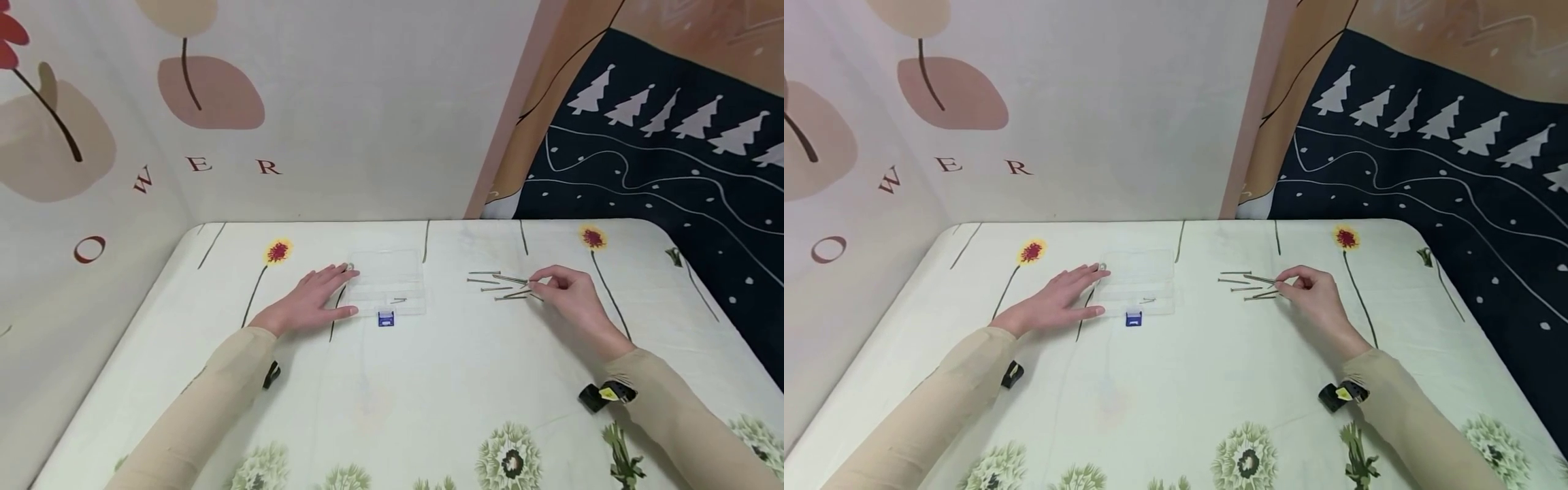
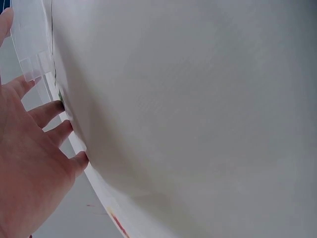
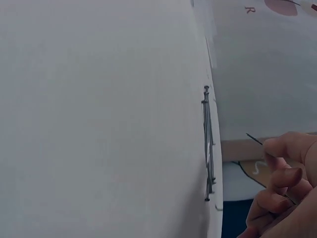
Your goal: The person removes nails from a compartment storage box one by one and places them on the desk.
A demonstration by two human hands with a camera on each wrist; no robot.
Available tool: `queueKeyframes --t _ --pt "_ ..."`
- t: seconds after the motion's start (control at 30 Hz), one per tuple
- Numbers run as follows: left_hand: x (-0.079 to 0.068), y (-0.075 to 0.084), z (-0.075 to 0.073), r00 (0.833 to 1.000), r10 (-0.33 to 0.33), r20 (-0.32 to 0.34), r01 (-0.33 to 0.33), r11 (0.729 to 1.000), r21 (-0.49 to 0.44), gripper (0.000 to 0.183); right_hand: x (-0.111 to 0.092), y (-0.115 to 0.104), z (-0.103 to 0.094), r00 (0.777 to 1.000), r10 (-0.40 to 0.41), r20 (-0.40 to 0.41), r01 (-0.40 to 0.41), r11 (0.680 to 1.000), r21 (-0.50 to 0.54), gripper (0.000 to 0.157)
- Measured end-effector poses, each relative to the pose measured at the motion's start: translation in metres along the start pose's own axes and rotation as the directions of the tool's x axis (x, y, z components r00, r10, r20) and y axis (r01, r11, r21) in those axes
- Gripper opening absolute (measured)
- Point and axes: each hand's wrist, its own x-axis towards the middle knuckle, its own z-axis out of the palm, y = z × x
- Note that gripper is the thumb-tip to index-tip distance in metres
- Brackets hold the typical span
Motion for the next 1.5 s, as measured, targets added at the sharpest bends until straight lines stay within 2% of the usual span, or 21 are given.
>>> queueKeyframes --t 0.27,0.37,0.5,0.73,1.07,1.2,1.5 --pt "-0.001 0.000 0.000 1.000 -0.008 0.005 0.008 1.000 -0.006 0.078 0.001 0.015 -0.012 0.993 0.115 -0.035 -0.117 0.992 -0.043 0.029" --pt "-0.002 0.000 0.000 1.000 -0.003 -0.001 0.003 1.000 -0.007 0.078 0.002 0.018 -0.015 0.985 0.172 -0.036 -0.173 0.984 -0.042 0.033" --pt "-0.002 0.000 -0.001 1.000 0.002 -0.007 -0.002 1.000 -0.009 0.079 0.004 0.021 -0.018 0.978 0.207 -0.027 -0.208 0.978 -0.033 0.035" --pt "-0.002 0.001 -0.001 1.000 0.004 -0.011 -0.004 1.000 -0.012 0.077 0.006 0.022 -0.017 0.972 0.233 0.022 -0.230 0.968 -0.098 0.038" --pt "-0.002 0.002 -0.001 1.000 -0.005 -0.007 0.005 1.000 0.003 0.078 0.009 0.023 -0.020 0.952 0.296 0.079 -0.277 0.941 -0.194 0.039" --pt "-0.002 0.003 -0.001 1.000 -0.001 -0.007 0.001 1.000 0.002 0.078 0.008 0.022 -0.021 0.946 0.315 0.080 -0.294 0.935 -0.199 0.040" --pt "-0.002 0.004 -0.001 1.000 -0.004 -0.006 0.004 1.000 0.001 0.078 0.006 0.020 -0.026 0.946 0.306 0.104 -0.290 0.946 -0.144 0.047"
